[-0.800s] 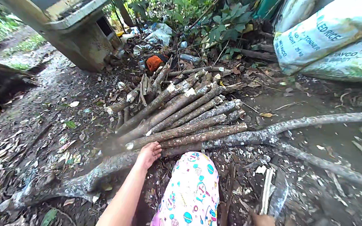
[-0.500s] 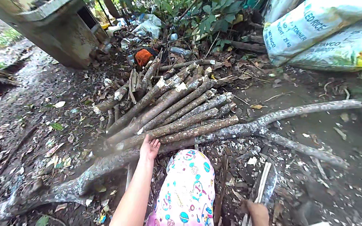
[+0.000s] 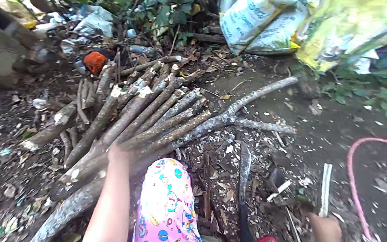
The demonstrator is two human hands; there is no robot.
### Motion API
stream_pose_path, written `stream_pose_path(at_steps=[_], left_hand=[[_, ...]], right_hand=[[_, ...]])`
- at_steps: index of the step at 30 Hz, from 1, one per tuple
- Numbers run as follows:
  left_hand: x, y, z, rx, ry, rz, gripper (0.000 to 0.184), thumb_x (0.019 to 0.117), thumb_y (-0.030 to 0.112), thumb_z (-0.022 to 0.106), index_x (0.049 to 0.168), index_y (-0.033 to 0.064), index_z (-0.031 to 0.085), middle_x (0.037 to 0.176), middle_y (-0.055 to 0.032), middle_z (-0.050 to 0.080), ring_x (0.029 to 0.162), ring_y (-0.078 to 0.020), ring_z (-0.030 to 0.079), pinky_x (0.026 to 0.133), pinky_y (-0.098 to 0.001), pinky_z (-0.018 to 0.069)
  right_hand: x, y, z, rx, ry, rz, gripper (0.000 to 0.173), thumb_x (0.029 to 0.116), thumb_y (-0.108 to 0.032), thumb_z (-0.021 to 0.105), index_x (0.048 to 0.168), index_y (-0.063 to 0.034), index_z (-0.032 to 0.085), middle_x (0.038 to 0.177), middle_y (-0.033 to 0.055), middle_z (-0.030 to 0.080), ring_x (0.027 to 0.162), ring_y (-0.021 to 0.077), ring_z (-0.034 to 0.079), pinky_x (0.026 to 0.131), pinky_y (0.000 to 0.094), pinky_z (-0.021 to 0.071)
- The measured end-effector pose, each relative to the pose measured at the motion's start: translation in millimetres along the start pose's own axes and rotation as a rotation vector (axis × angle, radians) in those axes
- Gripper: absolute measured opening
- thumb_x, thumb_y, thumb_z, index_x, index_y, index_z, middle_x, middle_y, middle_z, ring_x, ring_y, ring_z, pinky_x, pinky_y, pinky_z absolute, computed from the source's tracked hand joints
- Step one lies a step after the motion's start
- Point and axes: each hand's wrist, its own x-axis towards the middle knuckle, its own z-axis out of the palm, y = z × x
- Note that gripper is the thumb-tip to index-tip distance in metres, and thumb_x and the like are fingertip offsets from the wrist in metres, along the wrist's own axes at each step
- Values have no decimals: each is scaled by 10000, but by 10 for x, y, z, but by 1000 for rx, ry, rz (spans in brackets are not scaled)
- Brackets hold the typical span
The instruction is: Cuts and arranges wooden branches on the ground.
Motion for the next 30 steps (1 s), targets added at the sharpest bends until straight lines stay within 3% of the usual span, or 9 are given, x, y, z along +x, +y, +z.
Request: stream_pose_path(at_steps=[4, 7, 10, 12, 15, 18, 22, 25, 30], left_hand=[[-358, -152, 4, 229, -68, 100, 636, 1068, 371, 540, 1570, 50, 317, 1619, -217, 335, 1450, -376, 396, 1093, -598, 415], [-347, -365, 73, 637, -347, 431, 553, 1057, 164, 567, 1525, -48, 363, 1567, -272, 385, 1409, -343, 439, 1106, -492, 412], [-66, -397, 393, 1245, -505, 901, 474, 994, 140, 652, 1400, -79, 544, 1489, -341, 459, 1420, -462, 423, 1179, -570, 331], [48, -486, 717, 1516, -568, 942, 490, 992, 174, 671, 1425, -23, 551, 1505, -330, 451, 1417, -513, 407, 1159, -660, 312], [178, -682, 1071, 1903, -645, 887, 625, 997, 278, 694, 1527, 49, 456, 1521, -303, 459, 1390, -513, 459, 1111, -704, 354], [174, -790, 1157, 2145, -616, 884, 706, 981, 301, 716, 1563, 60, 396, 1539, -285, 452, 1395, -500, 463, 1099, -703, 371], [-89, -612, 1060, 2138, -640, 1010, 680, 985, 228, 699, 1568, 61, 392, 1493, -329, 476, 1337, -543, 504, 1052, -712, 418], [-371, -264, 952, 1849, -694, 1223, 652, 942, 175, 760, 1514, 65, 467, 1381, -384, 534, 1239, -602, 547, 976, -773, 437], [-1365, 585, 762, 1354, -836, 1525, 589, 899, 173, 791, 1406, 14, 537, 1194, -397, 615, 1109, -624, 592, 906, -826, 404]], right_hand=[[265, 148, -219, -80, 155, 93, 788, 824, -154, 779, 1507, 25, 427, 1453, 341, 509, 1351, 491, 513, 1073, 652, 446], [300, 51, -96, -112, 211, 84, 935, 822, -231, 806, 1590, -10, 320, 1572, 356, 345, 1445, 543, 361, 1128, 708, 342], [-196, -336, 266, -177, -49, -139, 500, 960, -253, 689, 1316, 86, 598, 1293, 411, 577, 1206, 592, 566, 963, 760, 439], [-577, -512, 589, -381, -371, -215, 489, 1013, -395, 617, 1272, 18, 659, 1230, 317, 665, 1161, 500, 640, 947, 701, 488], [-1062, -462, 1092, -621, -685, -213, 774, 925, -552, 712, 1481, -53, 511, 1383, 246, 618, 1256, 426, 617, 1011, 637, 494], [-1330, -323, 1381, -614, -643, -150, 845, 899, -391, 789, 1546, -49, 366, 1475, 258, 521, 1233, 431, 627, 978, 591, 535], [-1411, -279, 1313, -496, -557, -30, 799, 915, -294, 773, 1538, -30, 349, 1361, 239, 624, 1224, 397, 648, 992, 564, 535], [-1410, -229, 1176, -467, -502, 42, 689, 942, -309, 727, 1492, -11, 438, 1385, 236, 614, 1263, 391, 623, 1018, 575, 513], [-1364, -222, 960, -362, -469, 109, 678, 993, -331, 647, 1529, -25, 367, 1411, 232, 594, 1310, 398, 583, 1042, 620, 464]])
